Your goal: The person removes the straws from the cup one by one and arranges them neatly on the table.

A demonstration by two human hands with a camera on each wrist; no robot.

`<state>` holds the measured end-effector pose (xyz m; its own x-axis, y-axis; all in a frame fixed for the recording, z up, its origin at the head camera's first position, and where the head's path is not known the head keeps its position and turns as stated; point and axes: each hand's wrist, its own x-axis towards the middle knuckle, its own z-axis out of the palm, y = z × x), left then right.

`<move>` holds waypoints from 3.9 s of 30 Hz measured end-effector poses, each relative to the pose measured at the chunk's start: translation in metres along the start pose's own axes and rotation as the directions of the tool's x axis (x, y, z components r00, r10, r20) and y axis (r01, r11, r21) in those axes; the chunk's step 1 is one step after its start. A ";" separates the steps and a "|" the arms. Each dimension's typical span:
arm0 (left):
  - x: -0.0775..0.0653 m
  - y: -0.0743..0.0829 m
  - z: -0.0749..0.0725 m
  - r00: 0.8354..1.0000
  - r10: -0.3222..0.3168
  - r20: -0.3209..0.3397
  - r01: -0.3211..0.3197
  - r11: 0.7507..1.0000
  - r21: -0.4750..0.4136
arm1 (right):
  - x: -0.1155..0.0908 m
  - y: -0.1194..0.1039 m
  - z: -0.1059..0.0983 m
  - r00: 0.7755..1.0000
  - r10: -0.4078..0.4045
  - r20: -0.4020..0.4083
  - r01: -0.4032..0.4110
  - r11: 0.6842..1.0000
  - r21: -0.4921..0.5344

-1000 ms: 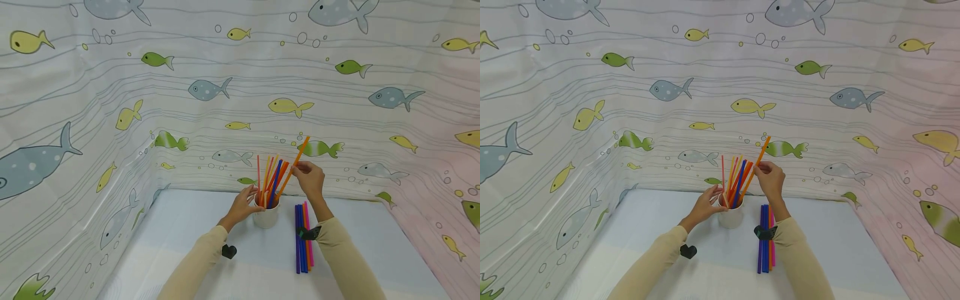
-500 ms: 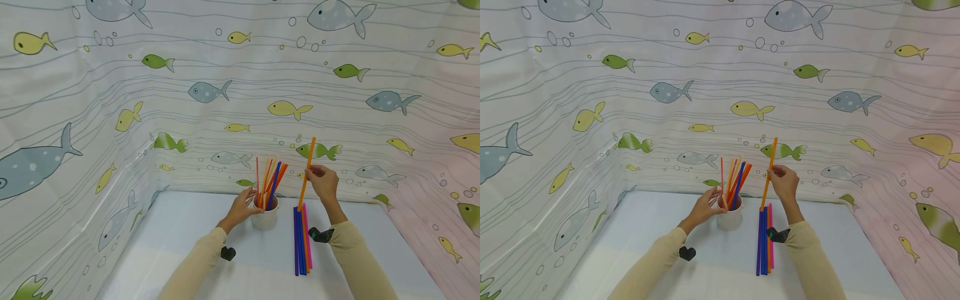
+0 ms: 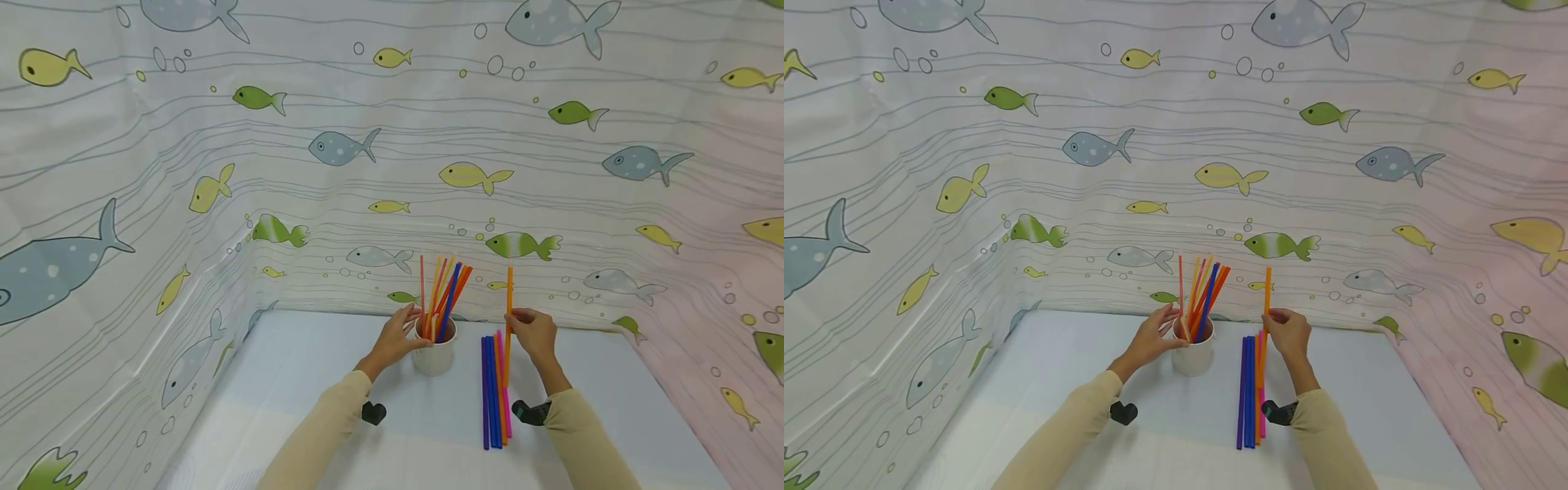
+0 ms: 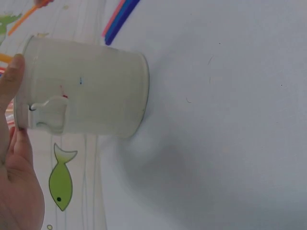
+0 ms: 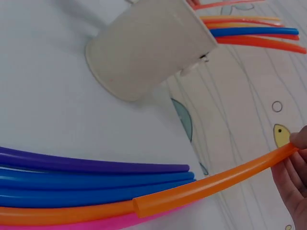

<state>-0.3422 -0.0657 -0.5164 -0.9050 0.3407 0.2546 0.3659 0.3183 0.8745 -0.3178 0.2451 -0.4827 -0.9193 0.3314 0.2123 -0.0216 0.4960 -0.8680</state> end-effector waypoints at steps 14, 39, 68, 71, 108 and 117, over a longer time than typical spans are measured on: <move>0.004 0.004 -0.001 1.000 0.002 0.005 -0.002 1.000 0.004 | -0.016 0.043 0.006 0.992 0.111 0.066 -0.104 0.989 -0.106; 0.000 0.002 0.000 1.000 0.008 0.000 -0.008 1.000 0.016 | -0.033 0.074 0.016 0.980 0.161 0.116 -0.139 0.975 -0.176; -0.001 0.004 0.001 1.000 -0.009 -0.008 0.009 1.000 0.004 | -0.041 0.076 0.018 0.982 0.142 0.127 -0.110 0.966 -0.233; -0.001 0.003 0.001 1.000 -0.003 -0.008 0.003 1.000 0.005 | -0.042 0.076 0.018 0.982 0.147 0.122 -0.117 0.967 -0.227; 0.000 0.001 0.000 1.000 -0.007 0.002 0.007 1.000 0.007 | 0.026 -0.053 0.038 0.970 -0.224 0.097 0.235 0.964 -0.127; 0.002 0.001 0.000 1.000 -0.011 -0.009 0.011 1.000 0.009 | 0.018 -0.070 0.062 0.975 -0.195 0.110 0.201 0.979 -0.040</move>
<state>-0.3434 -0.0644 -0.5148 -0.9109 0.3290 0.2492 0.3582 0.3303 0.8733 -0.3571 0.1668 -0.4459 -0.9350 0.1377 0.3269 -0.1898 0.5844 -0.7890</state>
